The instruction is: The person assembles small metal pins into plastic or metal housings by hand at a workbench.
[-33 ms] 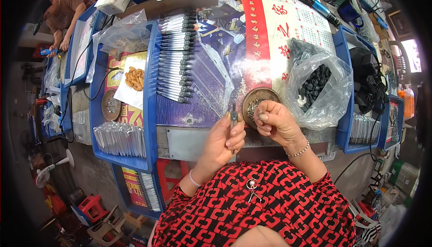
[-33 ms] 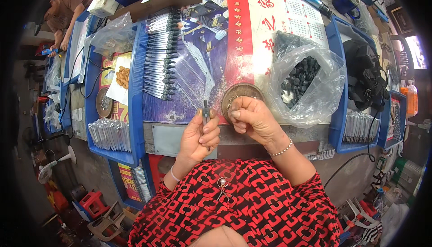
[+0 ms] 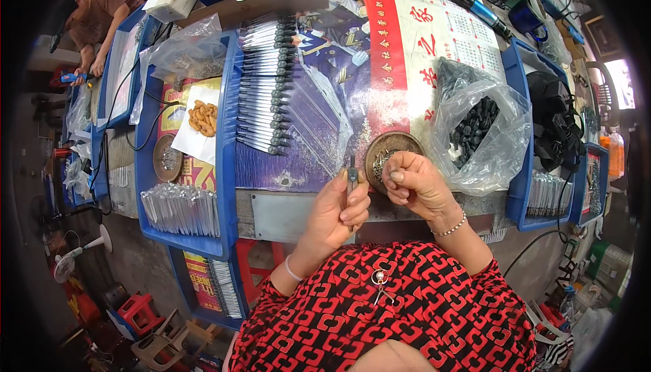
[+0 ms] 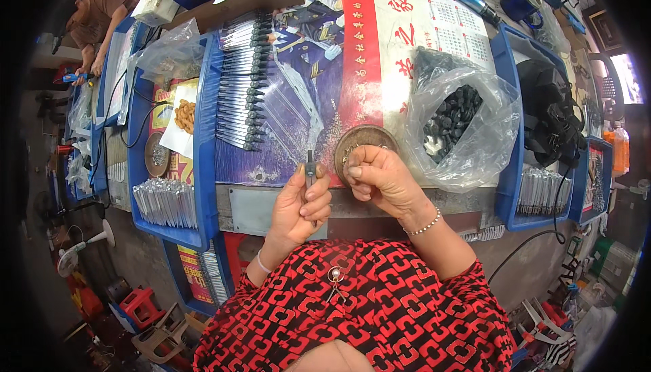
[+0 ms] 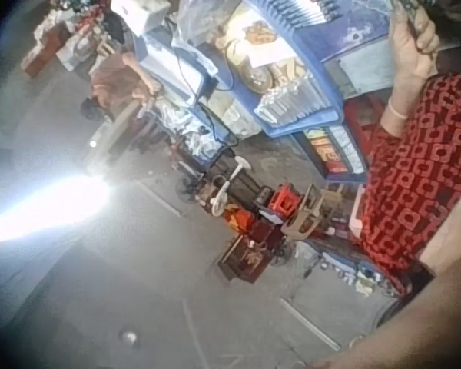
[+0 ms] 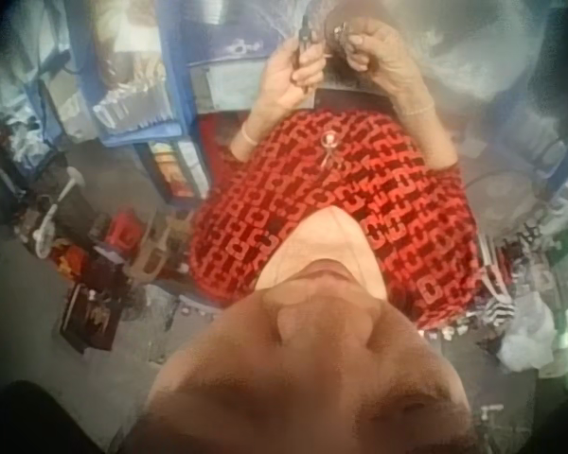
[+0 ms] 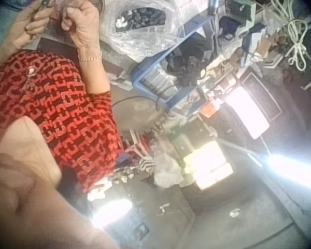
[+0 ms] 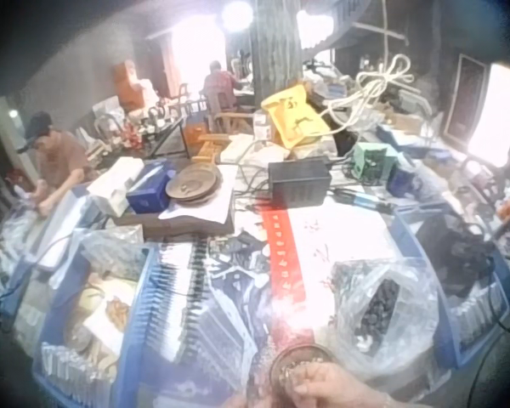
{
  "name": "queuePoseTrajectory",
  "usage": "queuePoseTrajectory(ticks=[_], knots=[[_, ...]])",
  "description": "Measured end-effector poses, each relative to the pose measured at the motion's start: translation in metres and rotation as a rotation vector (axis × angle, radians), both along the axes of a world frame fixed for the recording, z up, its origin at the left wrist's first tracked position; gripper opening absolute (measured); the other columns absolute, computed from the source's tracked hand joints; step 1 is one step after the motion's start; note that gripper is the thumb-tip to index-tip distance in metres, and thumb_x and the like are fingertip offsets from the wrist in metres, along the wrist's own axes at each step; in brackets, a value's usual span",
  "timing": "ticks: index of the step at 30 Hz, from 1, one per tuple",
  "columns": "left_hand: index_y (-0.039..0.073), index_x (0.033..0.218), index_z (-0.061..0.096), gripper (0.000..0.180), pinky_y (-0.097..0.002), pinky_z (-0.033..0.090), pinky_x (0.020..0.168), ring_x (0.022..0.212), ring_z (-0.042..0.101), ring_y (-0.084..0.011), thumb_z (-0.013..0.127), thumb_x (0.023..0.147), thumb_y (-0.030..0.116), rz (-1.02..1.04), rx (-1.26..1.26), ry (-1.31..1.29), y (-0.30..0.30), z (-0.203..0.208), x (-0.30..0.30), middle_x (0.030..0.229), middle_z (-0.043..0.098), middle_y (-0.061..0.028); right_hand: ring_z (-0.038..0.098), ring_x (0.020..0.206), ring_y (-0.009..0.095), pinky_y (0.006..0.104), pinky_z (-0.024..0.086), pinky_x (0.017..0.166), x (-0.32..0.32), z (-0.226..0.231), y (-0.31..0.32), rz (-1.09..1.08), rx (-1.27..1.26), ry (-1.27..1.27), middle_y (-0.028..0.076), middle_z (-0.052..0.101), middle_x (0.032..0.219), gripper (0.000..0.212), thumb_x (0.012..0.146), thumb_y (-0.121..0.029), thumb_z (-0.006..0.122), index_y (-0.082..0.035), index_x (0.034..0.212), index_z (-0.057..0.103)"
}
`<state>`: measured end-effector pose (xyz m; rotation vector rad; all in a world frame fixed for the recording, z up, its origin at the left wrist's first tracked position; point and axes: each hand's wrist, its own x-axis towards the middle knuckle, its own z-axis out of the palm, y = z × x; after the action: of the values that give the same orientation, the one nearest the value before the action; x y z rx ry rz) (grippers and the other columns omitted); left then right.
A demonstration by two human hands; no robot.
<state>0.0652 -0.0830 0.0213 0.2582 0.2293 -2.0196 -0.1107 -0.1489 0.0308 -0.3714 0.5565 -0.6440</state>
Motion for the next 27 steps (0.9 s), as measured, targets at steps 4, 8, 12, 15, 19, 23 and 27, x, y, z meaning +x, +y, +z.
queuePoseTrajectory(ticks=[4,8,12,15,19,23,27], knots=[[0.001,0.102,0.047,0.032,-0.0187,0.028,0.042,0.047,0.032,-0.0058,0.038,0.097,0.031,0.002,0.000,-0.007,0.0018,0.0004,0.0005,0.069,0.040,-0.0006,0.040,0.050,0.005,0.0189,0.035,0.045,0.0020,0.0010,0.0006,0.021,-0.012,-0.007,0.004,0.050,0.071,0.009,0.083,-0.008,0.061,-0.005,0.082,0.052],[0.002,0.103,0.047,0.031,-0.0185,0.028,0.042,0.047,0.032,-0.0057,0.038,0.097,0.031,-0.004,-0.016,-0.004,0.0024,-0.0006,0.0008,0.069,0.040,-0.0005,0.039,0.051,0.004,0.0187,0.035,0.045,0.0025,-0.0002,0.0016,0.020,-0.018,0.018,0.003,0.049,0.070,0.011,0.084,-0.010,0.061,-0.005,0.082,0.051],[0.002,0.103,0.047,0.032,-0.0183,0.028,0.042,0.047,0.032,-0.0056,0.038,0.097,0.032,-0.007,-0.014,0.000,0.0034,-0.0008,0.0016,0.069,0.041,-0.0003,0.039,0.051,0.004,0.0186,0.035,0.045,0.0044,0.0011,0.0029,0.018,-0.036,0.030,0.002,0.048,0.069,0.012,0.085,-0.014,0.060,-0.005,0.083,0.051],[0.002,0.103,0.047,0.032,-0.0184,0.028,0.042,0.046,0.032,-0.0055,0.038,0.097,0.032,-0.008,-0.013,-0.001,0.0043,-0.0006,0.0020,0.069,0.041,-0.0003,0.040,0.052,0.004,0.0185,0.035,0.045,0.0062,0.0049,0.0041,0.017,-0.047,0.053,0.002,0.048,0.071,0.015,0.087,-0.017,0.060,-0.005,0.086,0.051],[0.003,0.103,0.047,0.032,-0.0184,0.028,0.042,0.046,0.031,-0.0054,0.038,0.097,0.033,-0.008,-0.022,-0.006,0.0056,-0.0010,0.0020,0.069,0.041,-0.0003,0.041,0.053,0.004,0.0184,0.035,0.046,0.0073,0.0075,0.0056,0.009,-0.049,0.078,0.002,0.049,0.073,0.018,0.087,-0.019,0.059,-0.003,0.088,0.051],[0.003,0.103,0.047,0.032,-0.0185,0.027,0.042,0.046,0.032,-0.0054,0.038,0.097,0.033,-0.005,-0.014,0.005,0.0069,0.0005,0.0018,0.069,0.041,-0.0003,0.041,0.053,0.004,0.0184,0.034,0.047,0.0081,0.0077,0.0067,0.013,-0.055,0.088,0.002,0.050,0.074,0.018,0.088,-0.020,0.058,-0.004,0.089,0.052],[0.003,0.103,0.047,0.032,-0.0185,0.027,0.042,0.046,0.032,-0.0054,0.038,0.097,0.033,-0.003,-0.009,0.007,0.0074,-0.0007,0.0019,0.069,0.041,-0.0004,0.041,0.053,0.004,0.0185,0.034,0.047,0.0093,0.0077,0.0088,0.005,-0.044,0.119,0.002,0.050,0.074,0.017,0.088,-0.019,0.058,-0.004,0.089,0.052]])
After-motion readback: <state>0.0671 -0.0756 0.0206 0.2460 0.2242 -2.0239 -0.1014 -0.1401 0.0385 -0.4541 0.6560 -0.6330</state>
